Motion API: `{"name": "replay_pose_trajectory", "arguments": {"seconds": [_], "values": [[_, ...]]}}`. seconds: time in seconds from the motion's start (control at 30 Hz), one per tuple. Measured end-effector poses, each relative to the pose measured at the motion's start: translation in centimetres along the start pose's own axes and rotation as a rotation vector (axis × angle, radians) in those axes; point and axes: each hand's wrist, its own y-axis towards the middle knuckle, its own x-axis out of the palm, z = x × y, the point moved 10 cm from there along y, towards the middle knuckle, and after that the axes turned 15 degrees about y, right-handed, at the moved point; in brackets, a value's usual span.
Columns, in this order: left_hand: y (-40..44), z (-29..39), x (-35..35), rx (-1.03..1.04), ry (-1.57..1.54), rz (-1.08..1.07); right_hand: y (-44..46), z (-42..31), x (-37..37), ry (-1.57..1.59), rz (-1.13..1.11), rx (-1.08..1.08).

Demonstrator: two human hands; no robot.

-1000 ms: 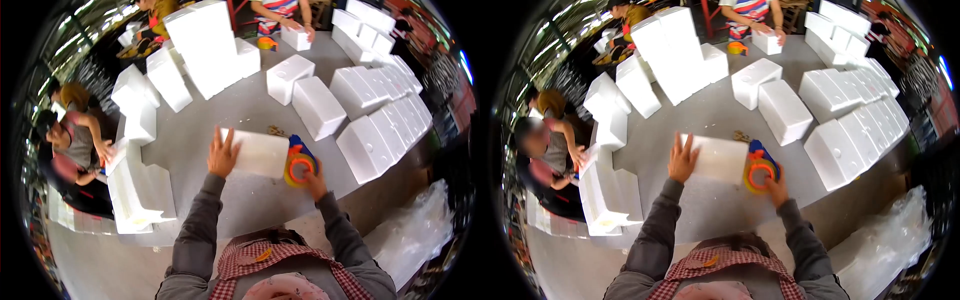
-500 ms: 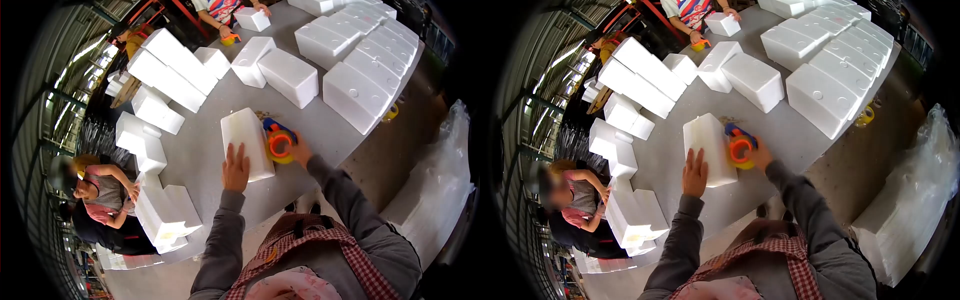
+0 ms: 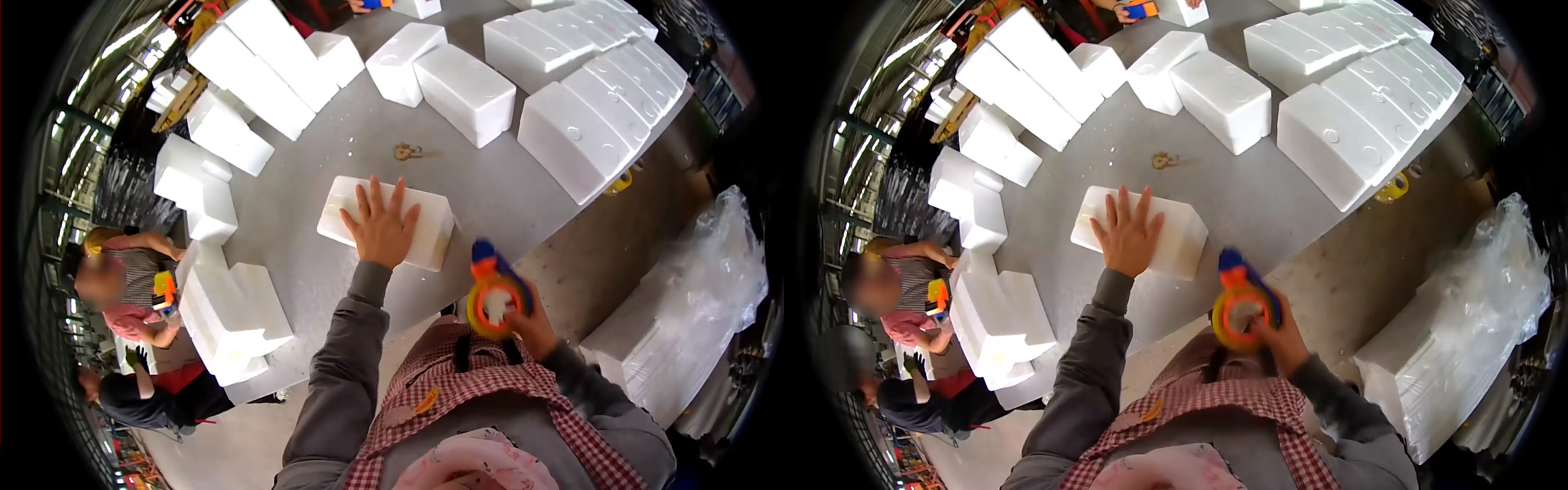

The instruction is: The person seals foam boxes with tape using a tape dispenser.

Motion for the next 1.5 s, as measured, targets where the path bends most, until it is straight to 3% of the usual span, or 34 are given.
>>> {"name": "replay_pose_trajectory", "arguments": {"seconds": [0.03, 0.1, 0.13, 0.2, 0.23, 0.27, 0.3, 0.33, 0.37, 0.43, 0.47, 0.53, 0.6, 0.63, 0.67, 0.7, 0.73, 0.77, 0.83, 0.87, 0.93, 1.0, 1.03, 1.07, 1.13, 1.2, 1.27, 1.33, 1.43, 1.5], "values": [[-0.5, 0.0, 0.7, -0.006, -0.054, -0.061, -1.1, -1.0, 0.1, -0.016, 0.004, 0.019], [-0.7, -0.1, 0.3, -0.021, -0.055, -0.059, -3.0, -1.7, 3.4, -0.368, -0.291, 0.095], [-0.5, 0.0, 0.0, -0.013, -0.047, -0.035, -1.2, -1.3, 4.4, -0.379, -0.289, 0.104], [-0.6, 0.0, -0.1, -0.027, -0.055, -0.031, 3.0, -0.5, 9.8, -0.752, -0.59, -0.103], [-0.6, -0.1, -0.4, -0.028, -0.111, -0.059, 3.8, -0.4, 9.9, -0.774, -0.593, -0.092], [-0.4, -0.7, -0.5, -0.022, -0.156, -0.081, 3.7, 1.8, 10.8, -1.025, -0.755, -0.012], [-0.8, -3.2, -1.6, -0.097, -0.433, 0.102, 3.9, 3.6, 11.8, -1.268, -0.905, 0.049], [-2.0, -6.3, -2.3, -0.167, -0.71, 0.303, 3.8, 1.3, 11.8, -0.987, -0.923, -0.001], [-3.7, -9.8, -1.3, -0.368, -0.864, 0.378, 2.8, -1.2, 9.8, -0.71, -0.94, -0.039], [-7.1, -14.3, 4.2, -0.716, -1.201, 0.419, 3.9, -3.6, 2.7, 0.033, -0.442, 0.089], [-8.7, -14.9, 8.6, -0.854, -1.38, 0.368, 4.8, -2.5, 2.8, 0.023, -0.445, 0.077], [-10.1, -12.8, 15.9, -0.723, -1.353, 0.13, 9.3, 0.7, 0.4, 0.369, -0.202, 0.03], [-12.1, -12.7, 21.0, -0.996, -1.494, 0.185, 12.7, 3.9, 5.1, 0.443, -0.243, -0.078], [-10.4, -15.0, 18.4, -1.02, -1.451, 0.14, 13.0, 4.7, 9.4, 0.612, -0.357, 0.013], [-9.3, -19.2, 14.4, -1.0, -0.925, 0.216, 13.2, 4.9, 13.6, 0.775, -0.477, 0.106], [-6.5, -22.2, 12.7, -0.805, -0.799, -0.017, 13.0, 6.3, 16.6, 0.671, -0.501, 0.186], [-4.5, -25.1, 6.8, -0.8, -0.43, 0.137, 12.7, 7.7, 19.7, 0.564, -0.532, 0.263], [-3.6, -28.3, 8.5, -0.743, -0.209, -0.192, 12.0, 8.8, 24.4, 0.917, -0.603, 0.5], [-1.8, -31.5, 1.5, -0.813, 0.534, 0.001, 13.3, 12.3, 28.2, 0.916, -0.552, 0.598], [0.7, -31.2, -1.5, -0.846, 0.401, 0.075, 13.4, 11.4, 28.5, 0.926, -0.566, 0.585], [6.4, -29.3, -2.2, -0.56, -0.428, 0.571, 14.7, 9.2, 26.5, 0.866, -0.57, 0.473], [14.2, -21.1, 0.0, -0.422, -1.147, 0.431, 16.3, 7.5, 21.9, 0.746, -0.515, 0.311], [18.1, -15.6, 1.3, -0.17, -1.203, 0.361, 17.1, 6.6, 19.0, 0.695, -0.465, 0.226], [21.6, -10.1, 2.5, -0.066, -1.24, 0.183, 17.6, 5.5, 15.8, 0.65, -0.399, 0.128], [27.3, -0.6, 3.5, 0.307, -1.114, 0.324, 18.1, 3.1, 10.0, 0.593, -0.257, -0.089], [31.8, 6.3, 6.0, 0.422, -1.08, 0.211, 18.4, 0.4, 5.2, 0.541, -0.121, -0.324], [36.2, 12.3, 12.9, 0.495, -0.876, -0.053, 19.4, -1.9, 2.1, 0.501, -0.035, -0.521], [37.3, 13.5, 14.6, 0.48, -0.541, -0.474, 21.4, -4.9, 1.3, 0.472, 0.004, -0.654], [38.3, 14.7, 19.2, 0.524, -0.423, -0.799, 25.6, -6.4, -0.8, 0.515, 0.056, -0.721], [37.7, 14.2, 18.4, 0.515, -0.442, -0.756, 27.7, -6.4, -2.4, 0.565, 0.055, -0.716]]}}
